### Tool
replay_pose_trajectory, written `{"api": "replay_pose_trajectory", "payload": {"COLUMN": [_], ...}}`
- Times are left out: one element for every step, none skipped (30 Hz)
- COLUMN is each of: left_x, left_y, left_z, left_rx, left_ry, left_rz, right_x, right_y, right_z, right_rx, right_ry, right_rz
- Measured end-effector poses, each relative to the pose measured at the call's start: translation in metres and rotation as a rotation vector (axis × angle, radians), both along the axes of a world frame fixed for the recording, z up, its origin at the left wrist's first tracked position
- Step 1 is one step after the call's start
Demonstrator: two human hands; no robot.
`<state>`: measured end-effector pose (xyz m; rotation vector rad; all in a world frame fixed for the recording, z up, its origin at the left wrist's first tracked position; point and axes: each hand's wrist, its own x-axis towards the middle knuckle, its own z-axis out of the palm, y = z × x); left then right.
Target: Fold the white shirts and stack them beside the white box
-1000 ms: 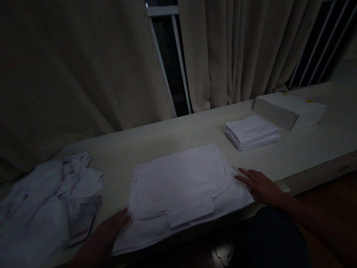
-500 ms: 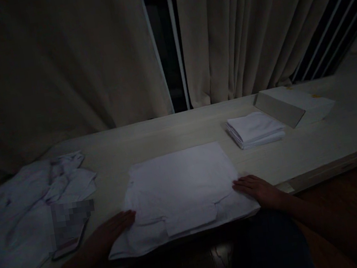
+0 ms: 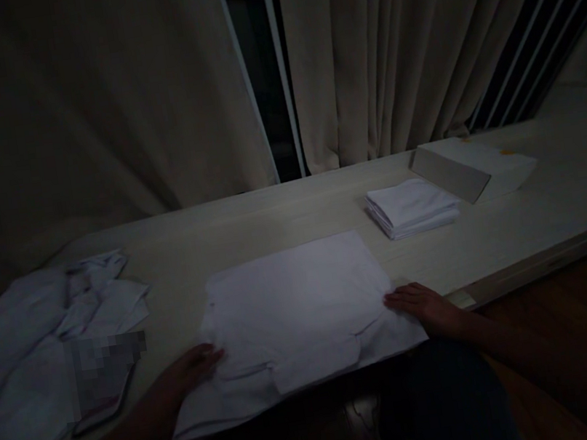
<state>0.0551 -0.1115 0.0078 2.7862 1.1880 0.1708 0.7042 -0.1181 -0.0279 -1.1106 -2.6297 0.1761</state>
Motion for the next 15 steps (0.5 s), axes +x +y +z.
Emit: {"api": "replay_pose_trajectory", "payload": {"left_x": [0.001, 0.001, 0.0, 0.0, 0.001, 0.003, 0.006, 0.011, 0.016, 0.021, 0.026, 0.031, 0.034, 0.036, 0.037], "left_y": [0.003, 0.006, 0.009, 0.012, 0.014, 0.016, 0.017, 0.017, 0.016, 0.014, 0.012, 0.009, 0.005, 0.002, -0.002], "left_z": [-0.002, -0.005, -0.009, -0.013, -0.016, -0.018, -0.018, -0.016, -0.012, -0.007, -0.001, 0.005, 0.011, 0.015, 0.018], "left_rx": [-0.005, -0.008, -0.007, -0.005, -0.002, -0.002, -0.005, -0.01, -0.02, -0.032, -0.044, -0.058, -0.074, -0.088, -0.1], "left_ry": [0.009, 0.015, 0.014, 0.007, -0.011, -0.037, -0.07, -0.106, -0.14, -0.171, -0.199, -0.224, -0.247, -0.268, -0.291], "left_rz": [-0.015, -0.034, -0.051, -0.062, -0.073, -0.083, -0.086, -0.074, -0.042, 0.007, 0.068, 0.132, 0.186, 0.229, 0.265], "right_x": [0.0, 0.0, 0.0, -0.001, -0.002, -0.003, -0.004, -0.006, -0.007, -0.008, -0.01, -0.011, -0.013, -0.015, -0.016], "right_y": [0.0, -0.001, -0.001, -0.001, -0.002, -0.002, -0.003, -0.003, -0.004, -0.004, -0.005, -0.006, -0.007, -0.008, -0.009], "right_z": [0.0, 0.0, 0.0, 0.0, 0.001, 0.001, 0.001, 0.002, 0.003, 0.004, 0.006, 0.007, 0.009, 0.011, 0.012], "right_rx": [0.003, 0.007, 0.015, 0.024, 0.036, 0.048, 0.058, 0.062, 0.061, 0.055, 0.041, 0.025, 0.007, -0.011, -0.028], "right_ry": [0.006, 0.012, 0.02, 0.029, 0.039, 0.05, 0.061, 0.077, 0.098, 0.122, 0.147, 0.173, 0.197, 0.219, 0.239], "right_rz": [0.002, 0.005, 0.006, 0.003, -0.002, -0.008, -0.012, -0.013, -0.014, -0.015, -0.018, -0.022, -0.028, -0.034, -0.04]}}
